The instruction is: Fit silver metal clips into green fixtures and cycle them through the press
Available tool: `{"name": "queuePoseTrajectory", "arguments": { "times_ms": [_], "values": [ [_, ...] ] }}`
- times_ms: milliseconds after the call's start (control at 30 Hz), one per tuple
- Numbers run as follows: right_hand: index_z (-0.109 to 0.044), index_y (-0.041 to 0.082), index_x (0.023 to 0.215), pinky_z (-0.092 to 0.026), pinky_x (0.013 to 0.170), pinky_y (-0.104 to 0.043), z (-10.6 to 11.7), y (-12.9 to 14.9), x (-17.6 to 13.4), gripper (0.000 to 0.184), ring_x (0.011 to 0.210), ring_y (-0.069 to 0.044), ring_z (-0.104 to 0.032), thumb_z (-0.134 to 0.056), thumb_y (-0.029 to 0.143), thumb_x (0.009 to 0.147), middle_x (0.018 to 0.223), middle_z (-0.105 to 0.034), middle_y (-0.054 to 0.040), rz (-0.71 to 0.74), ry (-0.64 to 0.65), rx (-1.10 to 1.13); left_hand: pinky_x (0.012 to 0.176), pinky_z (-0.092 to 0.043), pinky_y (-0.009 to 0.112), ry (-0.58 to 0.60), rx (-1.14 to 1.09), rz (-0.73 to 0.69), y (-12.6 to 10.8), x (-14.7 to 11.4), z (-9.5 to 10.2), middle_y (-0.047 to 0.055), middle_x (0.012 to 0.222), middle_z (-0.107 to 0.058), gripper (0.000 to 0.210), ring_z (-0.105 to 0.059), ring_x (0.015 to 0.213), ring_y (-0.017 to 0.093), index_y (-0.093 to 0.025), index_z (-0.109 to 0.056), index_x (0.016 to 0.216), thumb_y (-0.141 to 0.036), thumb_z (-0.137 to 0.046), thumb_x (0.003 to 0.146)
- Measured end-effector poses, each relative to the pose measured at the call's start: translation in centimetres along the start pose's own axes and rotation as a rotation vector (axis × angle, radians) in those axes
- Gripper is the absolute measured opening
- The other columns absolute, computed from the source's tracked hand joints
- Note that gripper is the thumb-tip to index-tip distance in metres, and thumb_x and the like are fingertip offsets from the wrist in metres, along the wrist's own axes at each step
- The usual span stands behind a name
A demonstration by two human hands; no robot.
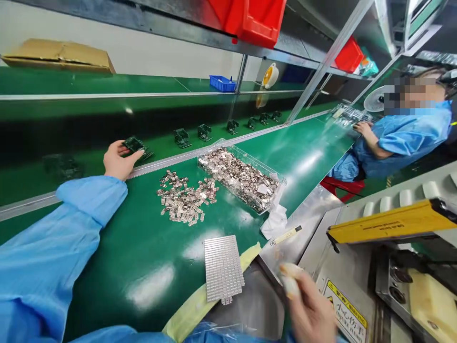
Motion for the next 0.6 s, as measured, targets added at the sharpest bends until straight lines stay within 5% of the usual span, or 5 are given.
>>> {"name": "queuePoseTrajectory", "arguments": {
  "times_ms": [133, 267, 400, 500, 600],
  "values": [
    [-0.069, 0.02, 0.093, -0.058, 0.069, -0.03, -7.5, 6.6, 9.3, 0.024, 0.078, -0.022, -0.071, -0.048, 0.032, 0.092, 0.087, -0.075, -0.0069, 0.25, 0.336, 0.035, 0.102, -0.05, 0.042, 0.2, 0.133, 0.041, 0.8, 1.7, -2.0, 0.017, 0.123, -0.065, 0.076, -0.063, 0.116, 0.029, -0.011, -0.049, 0.133, -0.036, -0.08, 0.068],
    [-0.07, 0.02, 0.091, -0.054, 0.076, -0.028, -14.4, 9.7, 16.5, 0.019, 0.083, -0.019, -0.068, -0.052, 0.021, 0.086, 0.092, -0.073, -0.006, 0.296, 0.417, -0.169, 0.107, -0.046, 0.044, 0.319, 0.203, -0.059, -0.3, 0.2, -0.6, 0.02, 0.14, -0.053, 0.086, -0.052, 0.13, 0.031, -0.013, -0.037, 0.142, -0.039, -0.078, 0.071],
    [-0.071, 0.021, 0.078, -0.047, 0.064, -0.027, -18.5, 10.0, 19.3, 0.01, 0.066, -0.016, -0.059, -0.061, 0.017, 0.077, 0.077, -0.063, -0.0033, 0.334, 0.429, -0.277, 0.097, -0.054, 0.042, 0.278, 0.268, -0.21, 0.6, -3.3, 6.2, 0.009, 0.122, -0.063, 0.047, -0.063, 0.111, 0.028, -0.02, -0.056, 0.117, -0.035, -0.072, 0.075],
    [-0.067, 0.021, 0.069, -0.042, 0.062, -0.027, -19.8, 10.1, 19.6, 0.008, 0.065, -0.016, -0.054, -0.063, 0.015, 0.073, 0.074, -0.057, -0.0022, 0.367, 0.434, -0.297, 0.087, -0.057, 0.048, 0.124, 0.384, -0.106, 2.7, -4.8, 12.6, 0.004, 0.105, -0.064, 0.034, -0.068, 0.091, 0.028, -0.023, -0.057, 0.099, -0.036, -0.074, 0.073],
    [-0.059, 0.02, 0.06, -0.04, 0.058, -0.028, -20.2, 10.3, 19.7, 0.011, 0.059, -0.015, -0.05, -0.06, 0.015, 0.07, 0.07, -0.053, -0.0019, 0.396, 0.443, -0.273, 0.088, -0.057, 0.052, -0.038, 0.452, 0.03, 4.2, -4.6, 17.0, 0.007, 0.11, -0.059, 0.045, -0.066, 0.096, 0.032, -0.021, -0.054, 0.103, -0.039, -0.077, 0.069]
  ]
}}
Point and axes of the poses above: each hand's wrist, its own x-axis towards the middle knuckle, its own z-axis out of the back of the hand, y = z × x, the point moved 1 cm from there along x, towards the middle knuckle
